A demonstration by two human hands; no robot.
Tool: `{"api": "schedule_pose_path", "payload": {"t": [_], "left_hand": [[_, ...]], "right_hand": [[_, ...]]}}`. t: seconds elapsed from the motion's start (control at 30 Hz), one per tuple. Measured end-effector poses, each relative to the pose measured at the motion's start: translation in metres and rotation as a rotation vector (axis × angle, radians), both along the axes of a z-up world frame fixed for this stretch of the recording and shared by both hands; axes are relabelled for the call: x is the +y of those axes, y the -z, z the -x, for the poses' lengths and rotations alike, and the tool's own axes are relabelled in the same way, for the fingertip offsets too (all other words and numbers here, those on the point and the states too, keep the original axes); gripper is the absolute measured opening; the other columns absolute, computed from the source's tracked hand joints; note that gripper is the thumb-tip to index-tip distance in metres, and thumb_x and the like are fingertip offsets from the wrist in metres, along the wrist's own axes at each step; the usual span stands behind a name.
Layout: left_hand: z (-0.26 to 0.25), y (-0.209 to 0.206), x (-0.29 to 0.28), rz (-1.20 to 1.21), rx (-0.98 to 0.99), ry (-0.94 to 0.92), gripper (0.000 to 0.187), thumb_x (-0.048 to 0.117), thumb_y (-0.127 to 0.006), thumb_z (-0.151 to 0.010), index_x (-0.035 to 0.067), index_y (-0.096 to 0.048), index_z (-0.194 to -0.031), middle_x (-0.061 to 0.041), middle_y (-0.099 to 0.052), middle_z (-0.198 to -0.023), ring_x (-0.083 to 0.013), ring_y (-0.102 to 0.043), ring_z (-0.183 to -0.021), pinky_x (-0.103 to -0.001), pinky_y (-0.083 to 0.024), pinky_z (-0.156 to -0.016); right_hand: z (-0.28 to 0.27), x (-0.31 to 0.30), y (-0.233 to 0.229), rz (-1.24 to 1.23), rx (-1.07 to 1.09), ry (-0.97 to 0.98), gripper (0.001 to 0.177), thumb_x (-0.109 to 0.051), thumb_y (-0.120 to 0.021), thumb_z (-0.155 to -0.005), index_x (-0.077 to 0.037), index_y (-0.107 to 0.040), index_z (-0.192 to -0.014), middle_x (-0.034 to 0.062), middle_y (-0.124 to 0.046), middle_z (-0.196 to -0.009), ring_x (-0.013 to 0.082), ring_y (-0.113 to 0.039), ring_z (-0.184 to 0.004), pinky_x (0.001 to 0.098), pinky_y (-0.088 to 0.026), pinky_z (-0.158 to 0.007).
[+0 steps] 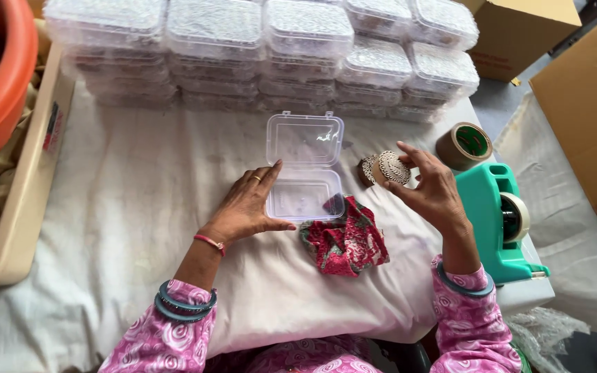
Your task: The person wipes a clear plastic container with a cloth, places two decorative wooden items inside, and closes the lid. They then wrap the container in bubble wrap and secure it with clear tape using a tape dispenser.
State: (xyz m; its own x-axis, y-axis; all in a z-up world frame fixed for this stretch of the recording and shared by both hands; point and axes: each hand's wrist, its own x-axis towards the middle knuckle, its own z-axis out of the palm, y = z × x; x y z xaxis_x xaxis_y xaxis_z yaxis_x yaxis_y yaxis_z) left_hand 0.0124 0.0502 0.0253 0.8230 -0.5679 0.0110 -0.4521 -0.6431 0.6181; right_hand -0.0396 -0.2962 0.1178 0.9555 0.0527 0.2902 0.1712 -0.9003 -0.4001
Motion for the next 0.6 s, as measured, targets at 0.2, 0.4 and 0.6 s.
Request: {"api": "schedule_pose_path", "payload": {"t": [0.2, 0.4, 0.6], "left_hand": [[-0.002, 0.011, -0.001, -0.009, -0.052, 0.002, 0.137, 0.071, -0.084, -0.060, 0.012, -0.016, -0.163, -0.016, -0.040, -0.155, -0.0336, -0.038, -0.142, -0.044, -0.029, -0.123], [-0.005, 0.018, -0.002, -0.034, -0.061, 0.001, 0.138, 0.077, -0.082, -0.059, 0.013, -0.015, -0.162, -0.017, -0.037, -0.156, -0.0335, -0.036, -0.144, -0.045, -0.026, -0.123], [-0.004, 0.020, -0.003, -0.069, -0.051, -0.009, 0.139, 0.080, -0.079, -0.060, 0.015, -0.012, -0.162, -0.016, -0.033, -0.158, -0.0342, -0.031, -0.146, -0.047, -0.024, -0.123]], "right_hand": [[-0.004, 0.035, 0.004, -0.074, 0.009, -0.133, 0.076, -0.031, -0.088, -0.076, -0.007, -0.060, -0.142, 0.0139, -0.073, -0.114, 0.0232, -0.073, -0.102, 0.0366, -0.059, -0.078], [-0.002, 0.059, 0.028, -0.111, 0.020, -0.214, 0.068, -0.033, -0.086, -0.080, -0.005, -0.062, -0.137, 0.0149, -0.072, -0.113, 0.0241, -0.073, -0.102, 0.0367, -0.061, -0.079], [-0.004, 0.091, 0.037, 0.119, -0.099, -0.175, 0.060, -0.039, -0.086, -0.078, -0.004, -0.068, -0.124, 0.0138, -0.070, -0.099, 0.0274, -0.070, -0.087, 0.0425, -0.056, -0.072]]}}
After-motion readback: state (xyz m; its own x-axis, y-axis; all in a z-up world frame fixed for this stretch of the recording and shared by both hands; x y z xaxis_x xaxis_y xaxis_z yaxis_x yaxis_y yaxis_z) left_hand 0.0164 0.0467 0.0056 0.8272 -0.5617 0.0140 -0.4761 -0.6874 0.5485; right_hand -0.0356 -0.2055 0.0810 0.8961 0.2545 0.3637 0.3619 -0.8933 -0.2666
